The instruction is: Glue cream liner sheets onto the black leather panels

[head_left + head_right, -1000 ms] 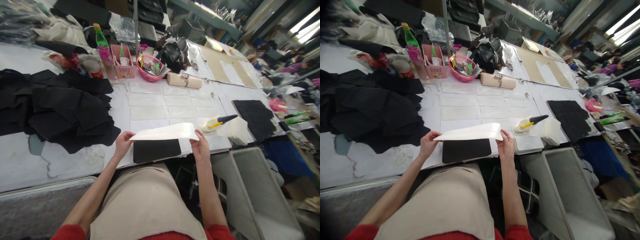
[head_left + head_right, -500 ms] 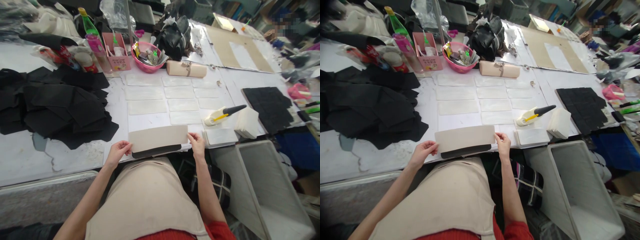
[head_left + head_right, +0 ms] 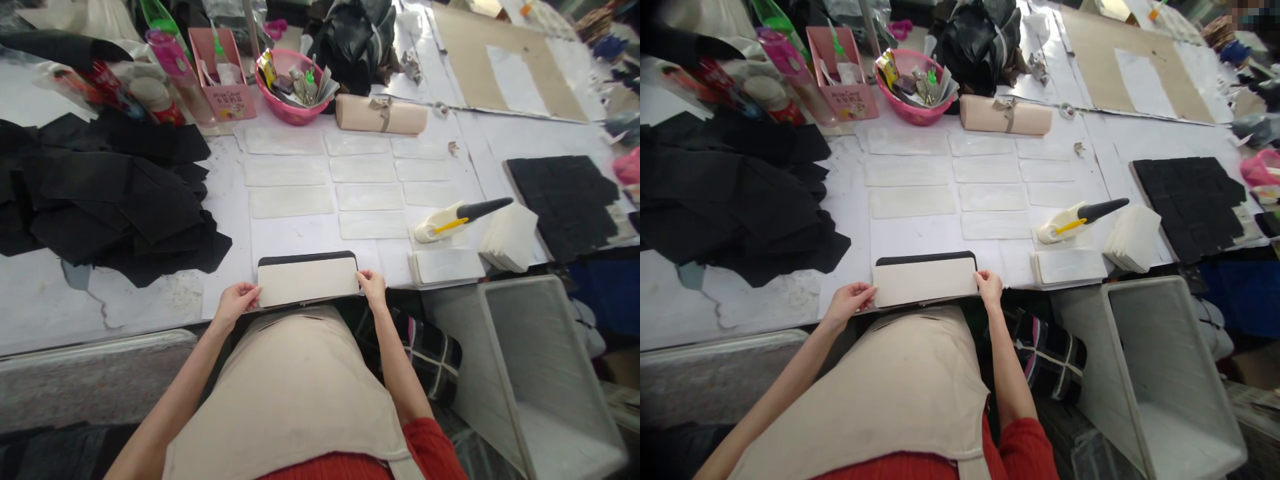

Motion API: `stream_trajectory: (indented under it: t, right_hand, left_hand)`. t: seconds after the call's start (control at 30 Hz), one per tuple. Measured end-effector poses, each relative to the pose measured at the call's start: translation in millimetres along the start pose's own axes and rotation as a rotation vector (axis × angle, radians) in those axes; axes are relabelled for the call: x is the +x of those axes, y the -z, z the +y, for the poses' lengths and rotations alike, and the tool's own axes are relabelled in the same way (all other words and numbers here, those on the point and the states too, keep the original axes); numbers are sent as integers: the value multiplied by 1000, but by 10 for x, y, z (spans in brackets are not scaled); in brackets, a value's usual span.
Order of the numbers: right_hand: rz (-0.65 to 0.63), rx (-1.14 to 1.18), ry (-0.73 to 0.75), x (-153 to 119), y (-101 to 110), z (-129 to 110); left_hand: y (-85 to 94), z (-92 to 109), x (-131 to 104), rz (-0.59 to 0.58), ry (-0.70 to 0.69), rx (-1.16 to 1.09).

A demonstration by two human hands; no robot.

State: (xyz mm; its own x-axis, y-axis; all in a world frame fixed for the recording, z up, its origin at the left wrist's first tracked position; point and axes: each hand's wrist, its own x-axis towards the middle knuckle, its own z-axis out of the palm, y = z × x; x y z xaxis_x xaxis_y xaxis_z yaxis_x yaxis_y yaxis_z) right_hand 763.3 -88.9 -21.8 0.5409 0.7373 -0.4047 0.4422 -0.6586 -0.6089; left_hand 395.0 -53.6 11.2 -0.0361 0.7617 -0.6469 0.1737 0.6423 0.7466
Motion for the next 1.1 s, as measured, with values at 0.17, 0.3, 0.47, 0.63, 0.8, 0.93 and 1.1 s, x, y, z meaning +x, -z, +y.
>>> stream_trajectory:
  t: [0.17,0.3,0.47,0.63,0.8,0.93,1.1]
  right_hand:
    - [18,-124,-29,34,4,-109]
    - [1,-179,-41,56,7,-148]
    - [-9,-203,-48,98,4,-141]
    - [-22,-200,-28,130,-4,-113]
    - [-11,-181,-3,176,-33,-45]
    - [-16,-161,0,196,-44,-24]
    - [-29,-149,-20,209,-50,-32]
  left_hand:
    - [-49,1,49,44,3,18]
    - [-72,-10,70,47,-12,21]
    - [-83,-43,98,59,-27,24]
    - [-102,-61,125,91,-17,22]
    - [-120,-64,151,123,-11,39]
    - [-132,-83,174,141,0,41]
    - [-151,-119,204,164,6,28]
